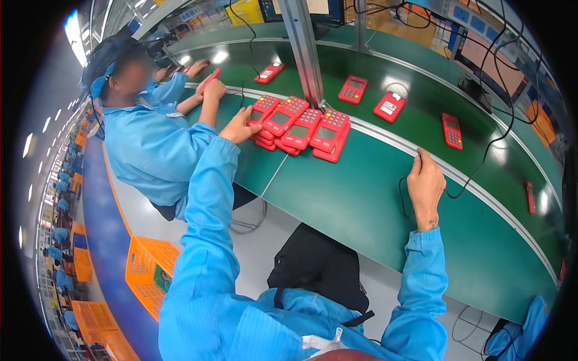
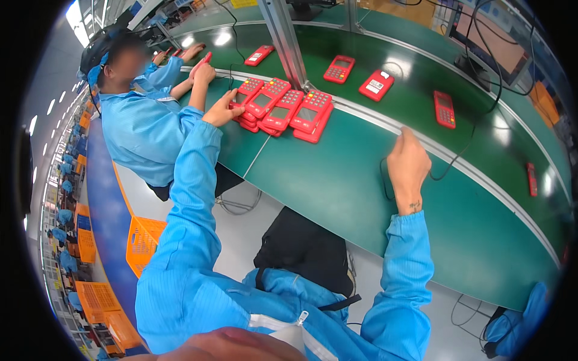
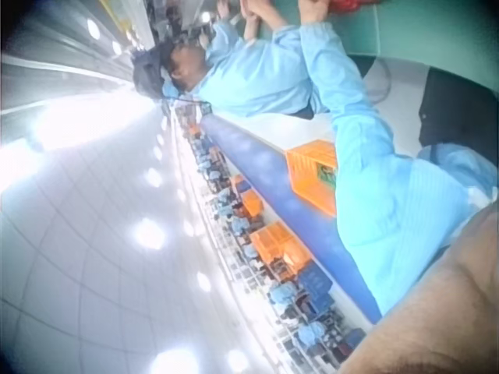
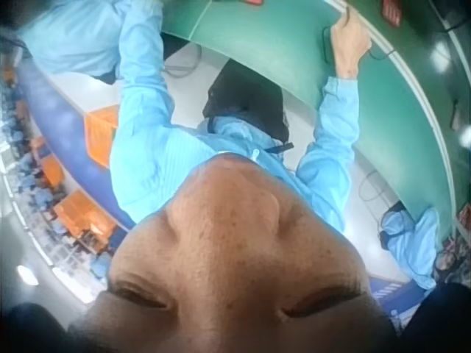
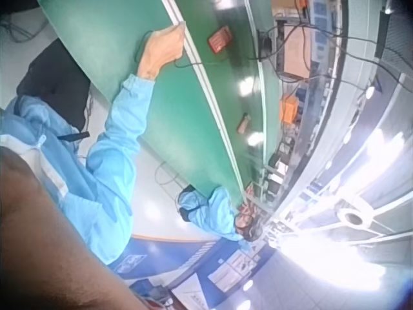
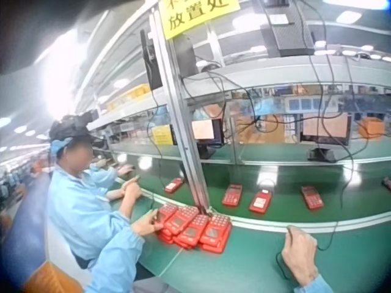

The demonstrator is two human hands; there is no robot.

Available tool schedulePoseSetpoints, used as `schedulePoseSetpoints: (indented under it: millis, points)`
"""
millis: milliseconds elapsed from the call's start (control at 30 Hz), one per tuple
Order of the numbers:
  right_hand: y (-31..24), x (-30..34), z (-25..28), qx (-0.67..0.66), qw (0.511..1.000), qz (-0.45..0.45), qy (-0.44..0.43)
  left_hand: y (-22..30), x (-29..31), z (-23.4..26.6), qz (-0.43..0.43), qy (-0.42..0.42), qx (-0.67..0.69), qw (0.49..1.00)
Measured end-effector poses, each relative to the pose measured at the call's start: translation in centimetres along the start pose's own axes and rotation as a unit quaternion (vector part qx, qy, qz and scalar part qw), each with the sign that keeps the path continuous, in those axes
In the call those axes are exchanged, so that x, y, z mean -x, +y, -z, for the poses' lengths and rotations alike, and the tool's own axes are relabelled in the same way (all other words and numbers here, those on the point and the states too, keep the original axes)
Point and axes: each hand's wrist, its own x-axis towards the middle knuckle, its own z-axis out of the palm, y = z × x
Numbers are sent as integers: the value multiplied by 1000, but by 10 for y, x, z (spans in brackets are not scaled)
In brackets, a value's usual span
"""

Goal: The person tests handheld electronic devices on an assembly line by taking them from the conveyor belt, plugging a cable into each device, unplugging the cable, and placing them onto the table and belt.

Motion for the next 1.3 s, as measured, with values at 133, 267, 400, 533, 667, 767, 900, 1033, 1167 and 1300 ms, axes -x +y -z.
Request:
schedulePoseSetpoints:
  millis: [133, 267, 400, 533, 667, 767, 900, 1033, 1167, 1300]
  points:
    - [-1, 5, -1, 2, 1000, 0, 0, 6, 3, 2, 41, 3, 20, 999]
    - [-3, 5, 5, -16, 1000, 9, 18, 1, 11, 4, 29, 85, -23, 996]
    - [-11, 3, 2, -36, 999, -1, 39, -4, 23, 10, -5, 160, 61, 985]
    - [-7, 2, 10, -84, 993, 3, 84, 108, 34, -22, -92, 82, 452, 883]
    - [-16, 5, 4, -162, 982, 38, 93, 189, 45, -86, -126, -204, 754, 611]
    - [-12, 3, 4, -164, 979, 30, 114, 245, 47, -145, -91, -342, 802, 481]
    - [-3, -4, 2, -122, 974, 40, 187, 271, 49, -183, -56, -371, 793, 479]
    - [-3, -5, 9, -150, 971, 25, 186, 273, 46, -197, -69, -384, 755, 527]
    - [1, -4, -2, -146, 971, 44, 183, 273, 43, -197, -91, -304, 694, 647]
    - [-2, -11, 1, -158, 965, 79, 193, 263, 37, -187, -180, -248, 572, 761]
